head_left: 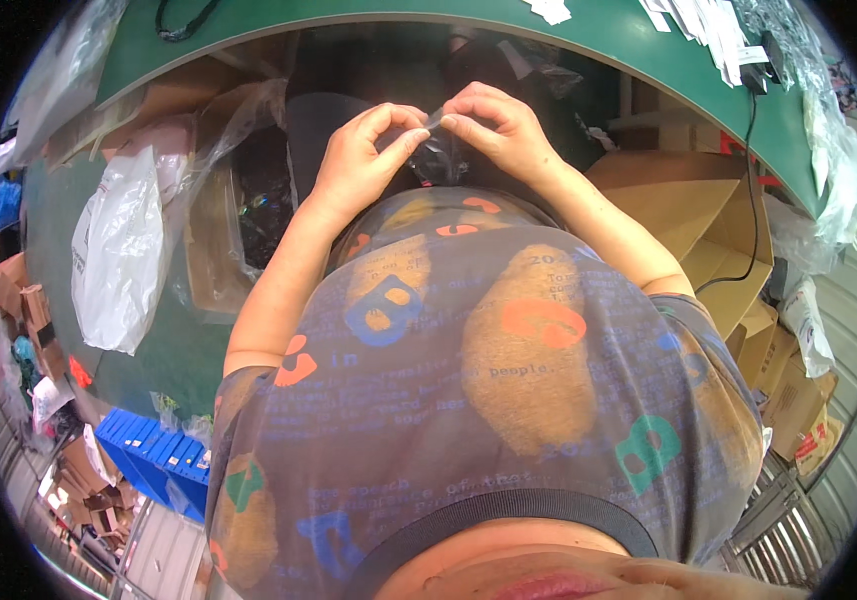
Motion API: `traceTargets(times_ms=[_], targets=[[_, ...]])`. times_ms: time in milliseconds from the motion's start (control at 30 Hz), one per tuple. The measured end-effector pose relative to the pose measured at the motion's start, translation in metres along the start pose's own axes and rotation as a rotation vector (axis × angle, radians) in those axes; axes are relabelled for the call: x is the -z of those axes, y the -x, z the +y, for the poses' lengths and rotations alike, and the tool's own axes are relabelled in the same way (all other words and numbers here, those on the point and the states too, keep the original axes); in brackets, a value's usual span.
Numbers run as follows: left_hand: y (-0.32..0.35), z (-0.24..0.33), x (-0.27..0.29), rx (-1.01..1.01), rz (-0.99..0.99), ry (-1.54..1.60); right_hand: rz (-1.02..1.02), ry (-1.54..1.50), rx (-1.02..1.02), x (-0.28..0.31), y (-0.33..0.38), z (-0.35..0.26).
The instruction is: The person is packaging swimming goggles by placing them along with a white card into a plastic bag.
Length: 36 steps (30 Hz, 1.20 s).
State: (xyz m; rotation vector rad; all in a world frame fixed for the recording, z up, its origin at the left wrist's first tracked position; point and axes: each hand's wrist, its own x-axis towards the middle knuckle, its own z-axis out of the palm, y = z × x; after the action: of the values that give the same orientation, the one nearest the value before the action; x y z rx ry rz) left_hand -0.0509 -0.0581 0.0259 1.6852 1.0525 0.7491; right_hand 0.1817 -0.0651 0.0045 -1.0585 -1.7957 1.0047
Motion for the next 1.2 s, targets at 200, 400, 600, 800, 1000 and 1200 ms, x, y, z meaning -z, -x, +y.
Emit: traceTargets(times_ms=[200, 400, 600, 800, 1000, 1200], targets=[[-0.002, -0.003, 0.001, -0.115, -0.008, -0.124, 0.011, -0.029, -0.026, -0.005, 0.005, -0.006], [-0.009, -0.011, 0.017, -0.017, -0.127, 0.176, 0.039, -0.344, -0.114, -0.007, 0.004, -0.007], [-0.010, -0.034, 0.014, 0.039, -0.095, 0.256, 0.136, -0.712, -0.242, -0.027, 0.006, 0.009], [-0.006, -0.050, 0.008, 0.130, -0.132, 0.230, -0.009, -0.078, -0.009, -0.007, -0.004, 0.008], [-0.012, -0.055, 0.006, 0.149, -0.166, 0.243, -0.027, 0.027, 0.121, -0.005, -0.007, 0.024], [-0.014, -0.070, -0.002, 0.133, -0.128, 0.353, -0.064, 0.001, 0.043, -0.004, -0.010, 0.025]])
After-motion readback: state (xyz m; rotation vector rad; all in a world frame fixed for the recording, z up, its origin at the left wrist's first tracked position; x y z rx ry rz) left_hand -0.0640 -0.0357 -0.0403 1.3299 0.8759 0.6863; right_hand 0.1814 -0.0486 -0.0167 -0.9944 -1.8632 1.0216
